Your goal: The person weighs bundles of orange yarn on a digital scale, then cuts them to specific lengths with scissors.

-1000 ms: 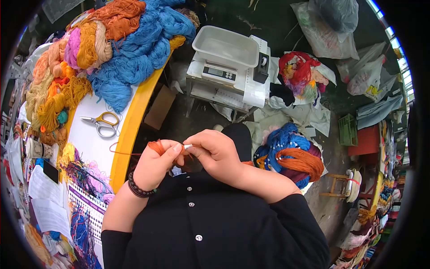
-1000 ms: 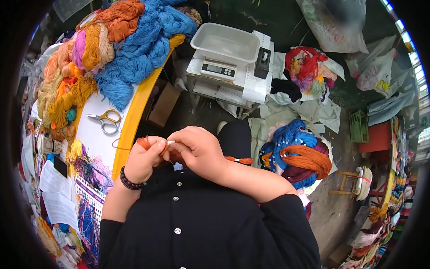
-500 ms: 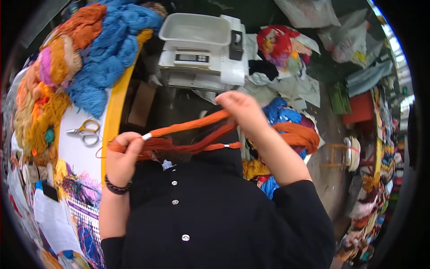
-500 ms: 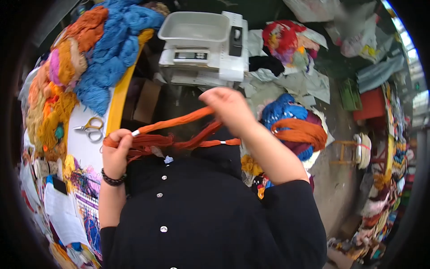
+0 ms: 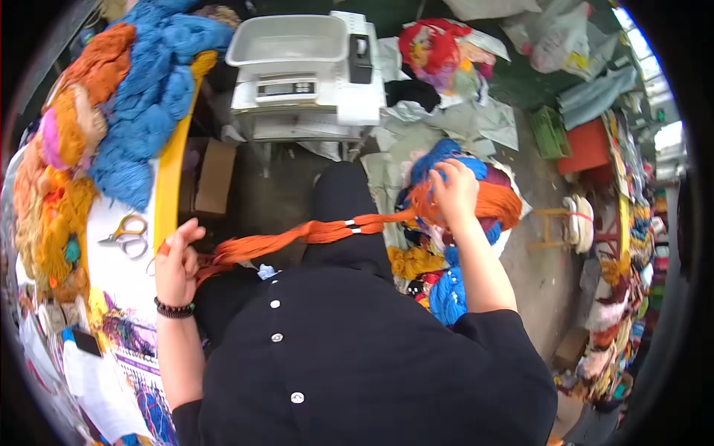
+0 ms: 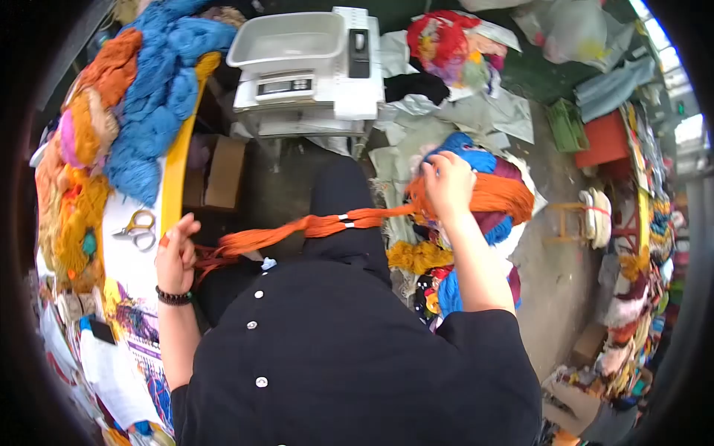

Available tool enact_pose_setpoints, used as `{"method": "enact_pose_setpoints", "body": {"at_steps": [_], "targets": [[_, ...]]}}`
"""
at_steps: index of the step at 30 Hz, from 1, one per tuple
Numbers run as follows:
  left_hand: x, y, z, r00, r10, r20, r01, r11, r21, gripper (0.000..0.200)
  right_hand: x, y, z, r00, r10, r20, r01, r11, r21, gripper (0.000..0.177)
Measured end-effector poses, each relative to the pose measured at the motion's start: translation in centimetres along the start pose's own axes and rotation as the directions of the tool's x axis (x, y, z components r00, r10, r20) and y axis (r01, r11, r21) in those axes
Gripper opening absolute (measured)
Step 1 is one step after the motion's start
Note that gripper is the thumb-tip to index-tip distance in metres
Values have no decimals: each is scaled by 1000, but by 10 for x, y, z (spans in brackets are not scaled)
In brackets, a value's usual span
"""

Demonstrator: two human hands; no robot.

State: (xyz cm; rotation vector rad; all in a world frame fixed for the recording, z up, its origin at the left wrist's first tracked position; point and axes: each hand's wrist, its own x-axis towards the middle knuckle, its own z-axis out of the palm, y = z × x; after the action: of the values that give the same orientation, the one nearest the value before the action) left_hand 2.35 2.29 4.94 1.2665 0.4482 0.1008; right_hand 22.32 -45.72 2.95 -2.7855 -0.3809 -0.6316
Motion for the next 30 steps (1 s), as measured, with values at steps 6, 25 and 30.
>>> {"method": "enact_pose_setpoints", "body": {"at_steps": [6, 25, 30], "targets": [[-5, 43, 68, 935, 221, 276, 25, 738, -675, 74, 29, -214, -21, 822, -564, 74, 232, 451, 862, 16], [39, -26, -1, 972, -136, 194, 228, 755, -615, 62, 152, -333, -177, 592, -782, -196, 239, -62, 969, 14], [55, -90, -5, 917, -367, 154, 378, 681, -627, 44, 229, -353, -232, 657, -737, -160, 11, -202, 979, 8]]}}
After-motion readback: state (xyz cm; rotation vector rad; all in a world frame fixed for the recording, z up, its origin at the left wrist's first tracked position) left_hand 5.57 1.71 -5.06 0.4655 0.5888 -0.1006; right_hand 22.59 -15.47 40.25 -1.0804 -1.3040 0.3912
